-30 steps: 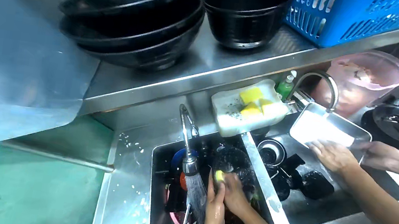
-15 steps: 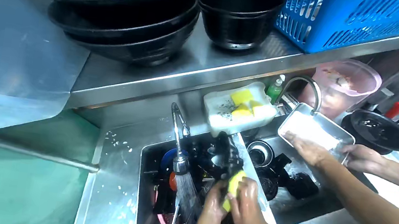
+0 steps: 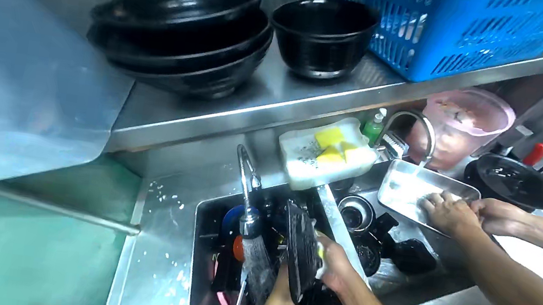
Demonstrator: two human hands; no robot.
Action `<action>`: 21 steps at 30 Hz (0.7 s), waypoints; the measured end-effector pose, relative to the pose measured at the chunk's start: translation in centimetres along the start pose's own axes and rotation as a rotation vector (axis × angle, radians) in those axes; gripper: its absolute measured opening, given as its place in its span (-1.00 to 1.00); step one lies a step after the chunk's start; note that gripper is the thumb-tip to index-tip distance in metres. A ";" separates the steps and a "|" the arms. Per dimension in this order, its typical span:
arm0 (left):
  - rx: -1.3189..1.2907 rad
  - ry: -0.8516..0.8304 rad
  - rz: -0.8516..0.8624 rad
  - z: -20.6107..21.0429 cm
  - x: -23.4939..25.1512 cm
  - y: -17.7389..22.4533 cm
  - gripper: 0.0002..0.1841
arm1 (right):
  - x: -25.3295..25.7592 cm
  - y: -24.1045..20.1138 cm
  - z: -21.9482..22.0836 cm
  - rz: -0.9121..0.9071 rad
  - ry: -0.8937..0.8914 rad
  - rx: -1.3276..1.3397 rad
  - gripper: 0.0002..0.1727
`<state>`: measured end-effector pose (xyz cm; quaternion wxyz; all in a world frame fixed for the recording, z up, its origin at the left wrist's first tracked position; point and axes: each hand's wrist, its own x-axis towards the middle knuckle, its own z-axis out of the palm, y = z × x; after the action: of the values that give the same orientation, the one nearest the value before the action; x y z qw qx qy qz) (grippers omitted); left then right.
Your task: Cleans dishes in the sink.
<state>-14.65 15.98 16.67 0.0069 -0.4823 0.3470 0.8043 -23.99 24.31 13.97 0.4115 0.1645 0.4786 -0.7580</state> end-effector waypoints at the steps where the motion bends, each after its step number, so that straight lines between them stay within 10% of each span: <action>1: 0.095 -0.022 0.109 -1.2 3.0 -1.6 -0.67 | -0.5 1.0 -0.3 -0.014 0.051 0.063 -0.59; 9: 0.852 0.327 0.333 -2.9 8.5 -3.3 -0.48 | -3.6 -0.4 -7.9 -0.279 0.022 -0.300 -0.30; 16: 0.620 -0.200 0.225 -4.4 8.0 -3.3 -0.54 | -3.9 -0.9 -16.2 -0.222 0.463 -0.318 -0.35; 21: 1.151 0.329 0.073 -14.1 13.6 -3.9 -0.50 | -3.2 -1.0 -18.9 -0.122 0.689 0.026 -0.72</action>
<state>-9.67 6.54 -0.25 0.1854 -0.5070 0.7398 0.4016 -25.50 42.26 7.43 0.1776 0.3868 0.5886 -0.6874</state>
